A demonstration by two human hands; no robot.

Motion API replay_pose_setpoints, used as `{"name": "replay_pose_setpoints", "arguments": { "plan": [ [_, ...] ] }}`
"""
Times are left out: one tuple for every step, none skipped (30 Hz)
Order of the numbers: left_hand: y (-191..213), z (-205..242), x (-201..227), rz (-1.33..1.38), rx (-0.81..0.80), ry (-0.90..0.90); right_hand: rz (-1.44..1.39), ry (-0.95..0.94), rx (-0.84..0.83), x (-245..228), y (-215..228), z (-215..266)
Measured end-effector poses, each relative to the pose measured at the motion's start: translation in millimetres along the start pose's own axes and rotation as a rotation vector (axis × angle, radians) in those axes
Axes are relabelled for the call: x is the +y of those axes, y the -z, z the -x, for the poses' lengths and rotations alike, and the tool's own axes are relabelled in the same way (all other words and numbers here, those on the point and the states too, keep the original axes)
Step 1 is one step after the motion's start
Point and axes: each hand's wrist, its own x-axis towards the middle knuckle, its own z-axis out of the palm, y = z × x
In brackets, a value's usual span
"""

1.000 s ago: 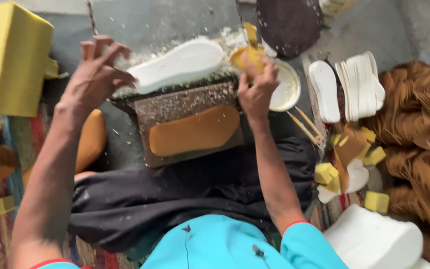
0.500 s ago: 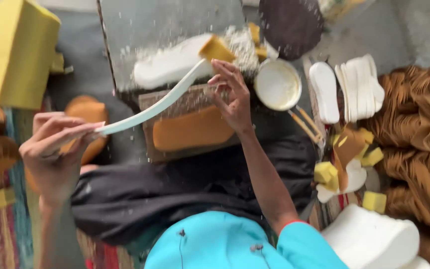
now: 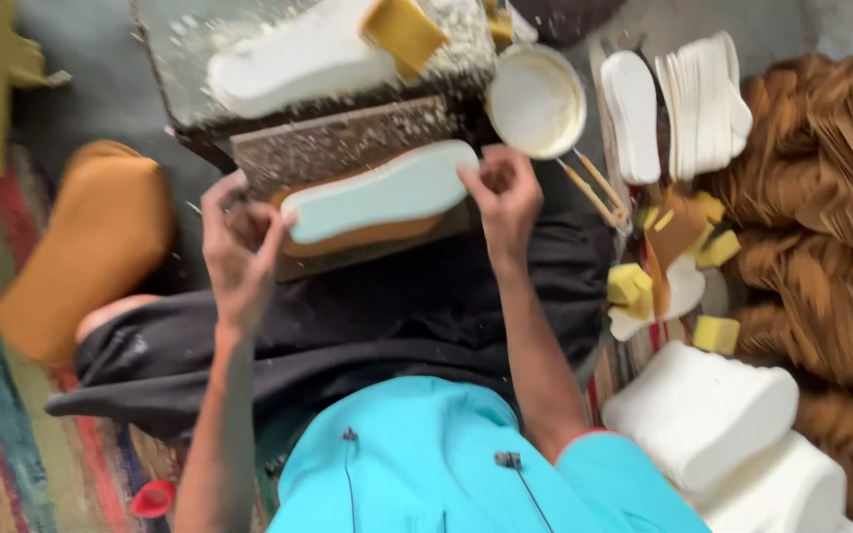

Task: The person applies adhesive to shoe insoles and outsoles using a sponge applicator.

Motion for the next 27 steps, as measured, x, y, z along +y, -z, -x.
{"name": "replay_pose_setpoints", "arguments": {
  "plan": [
    [1.8,2.8,-6.6,0.005,-0.006,0.014,0.011,-0.011,0.003,7.4,3.5,-5.7],
    [3.9,-3.1,-12.8,-0.003,-0.001,0.107,-0.014,-0.141,-0.093,14.6,2.7,-19.9],
    [6.2,-9.8,-18.1,-0.011,0.004,0.2,-0.038,-0.272,-0.189,20.8,1.6,-34.8],
    [9.2,-9.0,-24.5,-0.012,0.002,0.19,-0.043,-0.263,-0.186,18.4,3.0,-34.1],
    [13.0,-8.4,-31.4,0.028,-0.007,0.2,0.023,-0.235,-0.22,16.4,3.7,-33.2],
    [18.4,0.2,-38.0,0.065,-0.005,0.224,0.089,-0.218,-0.264,15.3,4.6,-27.2],
    [17.1,-4.4,-43.7,0.062,0.002,0.228,0.087,-0.222,-0.273,25.5,3.5,-29.9],
    [16.7,-2.5,-49.6,0.01,-0.016,0.225,0.116,-0.208,-0.255,35.8,3.4,-28.2],
    [16.9,0.0,-55.7,-0.042,-0.036,0.224,0.145,-0.194,-0.237,46.3,3.0,-25.6],
    [14.0,-2.2,-59.2,-0.044,-0.026,0.235,0.146,-0.202,-0.249,60.1,-1.3,-26.9],
    [11.3,-4.2,-62.4,-0.136,-0.031,0.267,0.249,-0.21,-0.224,73.6,-5.7,-27.7],
    [9.0,-9.4,-65.8,-0.228,-0.039,0.293,0.351,-0.211,-0.196,86.7,-11.5,-30.7],
    [9.8,-6.8,-70.4,-0.229,-0.031,0.299,0.351,-0.213,-0.205,70.1,-13.8,-21.6],
    [12.4,-9.9,-74.8,-0.226,-0.04,0.308,0.45,-0.046,-0.174,53.4,-20.1,-17.2],
    [15.2,-13.2,-79.1,-0.222,-0.048,0.317,0.546,0.123,-0.141,36.6,-26.3,-12.8],
    [17.5,-14.0,-80.9,-0.227,-0.039,0.324,0.541,0.12,-0.152,37.9,-29.0,-6.7],
    [19.6,-14.7,-83.2,-0.185,-0.06,0.303,0.731,0.314,-0.22,39.6,-31.4,-0.6],
    [19.1,-16.6,-86.7,-0.139,-0.092,0.28,0.923,0.507,-0.281,41.2,-30.6,6.1],
    [20.9,-13.6,-90.4,-0.14,-0.094,0.286,0.924,0.501,-0.285,41.9,-30.2,13.6],
    [21.7,-14.2,-94.2,-0.12,-0.109,0.276,0.977,0.472,-0.365,42.4,-29.9,19.1],
    [22.4,-14.9,-97.9,-0.099,-0.124,0.266,1.028,0.442,-0.446,42.9,-29.5,24.4],
    [23.8,-15.7,-101.6,-0.097,-0.124,0.272,1.03,0.438,-0.451,27.6,-32.6,24.5],
    [25.1,-16.3,-105.3,-0.095,-0.128,0.259,1.11,0.482,-0.588,12.6,-35.7,24.5],
    [25.0,-17.5,-109.5,-0.09,-0.134,0.246,1.189,0.526,-0.728,-2.6,-37.9,23.6],
    [25.3,-14.4,-109.6,-0.086,-0.136,0.251,1.193,0.521,-0.731,6.7,-34.2,29.3],
    [26.4,-15.2,-108.9,-0.082,-0.145,0.246,1.216,0.501,-0.78,16.2,-32.4,32.1],
    [27.2,-16.2,-108.2,-0.078,-0.155,0.241,1.239,0.481,-0.83,25.6,-30.5,34.5]
  ]
}}
